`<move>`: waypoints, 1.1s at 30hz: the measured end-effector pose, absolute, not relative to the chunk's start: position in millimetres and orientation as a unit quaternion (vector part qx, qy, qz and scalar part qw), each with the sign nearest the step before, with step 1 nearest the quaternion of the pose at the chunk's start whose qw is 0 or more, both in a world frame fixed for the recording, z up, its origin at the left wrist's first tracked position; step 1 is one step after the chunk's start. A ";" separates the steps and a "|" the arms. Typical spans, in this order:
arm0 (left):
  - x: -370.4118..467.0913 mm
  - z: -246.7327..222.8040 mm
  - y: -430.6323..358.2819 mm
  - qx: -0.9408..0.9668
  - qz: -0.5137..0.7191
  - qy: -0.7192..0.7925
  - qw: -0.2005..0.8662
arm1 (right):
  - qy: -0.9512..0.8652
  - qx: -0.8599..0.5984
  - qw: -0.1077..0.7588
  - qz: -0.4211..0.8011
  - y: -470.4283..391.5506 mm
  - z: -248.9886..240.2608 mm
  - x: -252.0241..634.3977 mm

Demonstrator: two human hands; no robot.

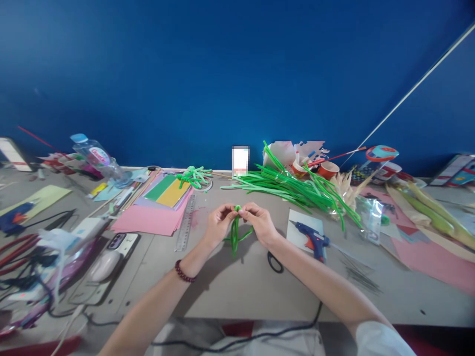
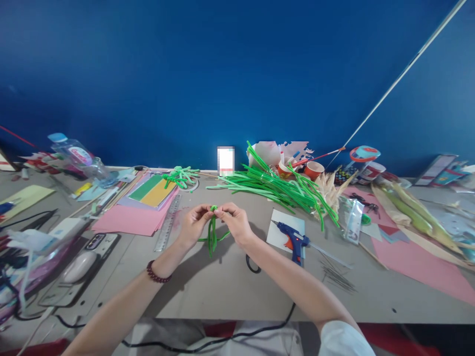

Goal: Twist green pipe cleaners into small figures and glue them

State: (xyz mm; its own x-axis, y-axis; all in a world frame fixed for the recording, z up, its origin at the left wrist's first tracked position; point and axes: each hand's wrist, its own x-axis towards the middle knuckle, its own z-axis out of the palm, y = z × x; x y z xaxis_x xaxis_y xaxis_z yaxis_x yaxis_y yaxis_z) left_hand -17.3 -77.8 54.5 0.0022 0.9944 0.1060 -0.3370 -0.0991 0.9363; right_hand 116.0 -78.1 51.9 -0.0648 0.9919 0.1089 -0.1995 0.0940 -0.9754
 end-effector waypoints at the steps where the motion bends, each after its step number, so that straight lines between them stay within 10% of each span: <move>1: -17.8 54.2 -77.3 0.435 0.596 0.372 0.563 | -0.490 -0.404 0.552 0.540 -78.9 52.3 115.6; 33: -26.6 53.7 -78.5 0.397 0.463 0.351 0.711 | -0.439 -0.316 0.484 0.688 -66.2 53.1 127.6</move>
State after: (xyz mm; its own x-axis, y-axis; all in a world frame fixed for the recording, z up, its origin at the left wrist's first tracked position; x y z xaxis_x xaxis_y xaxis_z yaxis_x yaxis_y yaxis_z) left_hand -26.6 -78.5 53.7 0.3248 0.9368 -0.1305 -0.3805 0.2557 0.8887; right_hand 127.6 -66.2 53.1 -0.3318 0.9433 -0.0091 -0.3888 -0.1455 -0.9098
